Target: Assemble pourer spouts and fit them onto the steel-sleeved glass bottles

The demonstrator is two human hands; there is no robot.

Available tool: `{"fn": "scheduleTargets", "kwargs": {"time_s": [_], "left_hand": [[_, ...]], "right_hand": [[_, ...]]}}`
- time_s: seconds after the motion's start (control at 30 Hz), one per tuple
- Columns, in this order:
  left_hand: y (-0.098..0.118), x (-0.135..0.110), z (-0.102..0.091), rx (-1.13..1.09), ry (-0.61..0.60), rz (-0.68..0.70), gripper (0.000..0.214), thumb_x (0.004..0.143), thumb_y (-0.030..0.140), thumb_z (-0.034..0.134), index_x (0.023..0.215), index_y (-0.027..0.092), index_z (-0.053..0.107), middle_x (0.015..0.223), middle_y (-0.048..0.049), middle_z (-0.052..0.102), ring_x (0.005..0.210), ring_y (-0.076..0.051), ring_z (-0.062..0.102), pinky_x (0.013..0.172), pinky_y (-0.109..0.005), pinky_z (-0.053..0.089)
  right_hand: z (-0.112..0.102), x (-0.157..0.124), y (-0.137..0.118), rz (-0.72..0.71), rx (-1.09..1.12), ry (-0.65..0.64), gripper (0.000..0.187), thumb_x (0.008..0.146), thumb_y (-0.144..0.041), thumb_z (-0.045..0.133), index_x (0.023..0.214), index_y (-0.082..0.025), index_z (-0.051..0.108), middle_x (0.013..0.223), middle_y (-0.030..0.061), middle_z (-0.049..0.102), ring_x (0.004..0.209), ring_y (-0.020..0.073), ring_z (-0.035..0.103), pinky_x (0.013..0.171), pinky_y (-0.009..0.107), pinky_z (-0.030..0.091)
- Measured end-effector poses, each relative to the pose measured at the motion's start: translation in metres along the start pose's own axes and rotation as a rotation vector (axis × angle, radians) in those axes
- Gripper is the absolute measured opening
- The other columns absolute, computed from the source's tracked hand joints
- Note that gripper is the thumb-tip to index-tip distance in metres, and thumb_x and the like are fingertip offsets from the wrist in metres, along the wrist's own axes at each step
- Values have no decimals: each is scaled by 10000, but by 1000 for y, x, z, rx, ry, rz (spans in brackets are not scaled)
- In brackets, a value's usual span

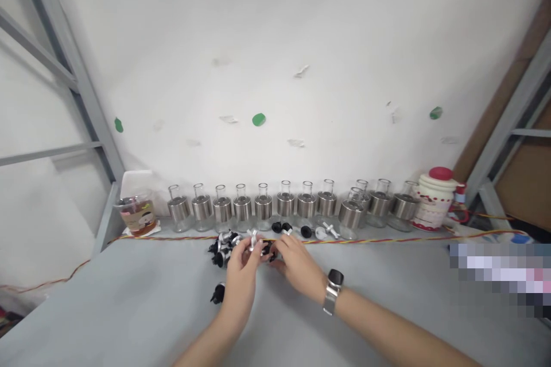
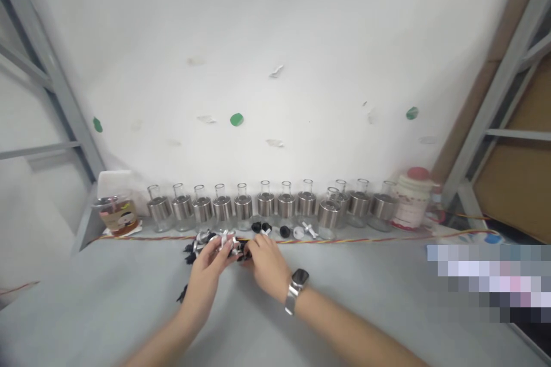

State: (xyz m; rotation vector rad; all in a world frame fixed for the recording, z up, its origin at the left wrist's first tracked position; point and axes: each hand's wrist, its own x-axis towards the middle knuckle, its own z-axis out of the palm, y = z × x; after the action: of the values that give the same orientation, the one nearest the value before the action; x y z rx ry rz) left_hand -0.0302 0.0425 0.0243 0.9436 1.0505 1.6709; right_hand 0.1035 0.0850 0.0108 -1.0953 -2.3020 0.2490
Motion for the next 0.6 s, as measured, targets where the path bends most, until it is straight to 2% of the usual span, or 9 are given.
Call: {"fn": "scheduleTargets", "kwargs": {"time_s": [0.1, 0.23, 0.47, 0.6], "left_hand": [[-4, -1, -2, 73, 8, 13, 279, 671, 336, 620, 882, 157, 588, 911, -59, 602, 904, -225, 550, 796, -370, 459], [-4, -3, -3, 77, 2, -7, 277, 677, 344, 613, 886, 166, 575, 922, -58, 599, 903, -229, 558, 777, -351, 456], [-7, -4, -3, 182, -57, 29, 240, 675, 335, 605, 846, 168, 591, 891, -53, 606, 869, -220, 556, 752, -344, 454], [-9, -5, -2, 149, -66, 20, 256, 632, 331, 642, 825, 168, 603, 889, -56, 615, 863, -225, 560, 713, -328, 466]], "right_hand": [[11, 2, 3, 31, 34, -21, 119, 730, -227, 575, 841, -192, 546, 869, 46, 541, 836, 207, 480, 728, 311, 352], [21, 4, 10, 46, 41, -25, 51, 733, -200, 568, 781, -187, 556, 837, 44, 547, 818, 210, 480, 730, 320, 354], [17, 0, 13, 56, 52, -20, 59, 772, -165, 502, 782, -173, 559, 824, 61, 556, 814, 209, 490, 752, 326, 365], [14, -3, 19, 79, 75, -11, 67, 742, -140, 525, 792, -176, 550, 827, 57, 554, 807, 205, 498, 746, 320, 374]]}}
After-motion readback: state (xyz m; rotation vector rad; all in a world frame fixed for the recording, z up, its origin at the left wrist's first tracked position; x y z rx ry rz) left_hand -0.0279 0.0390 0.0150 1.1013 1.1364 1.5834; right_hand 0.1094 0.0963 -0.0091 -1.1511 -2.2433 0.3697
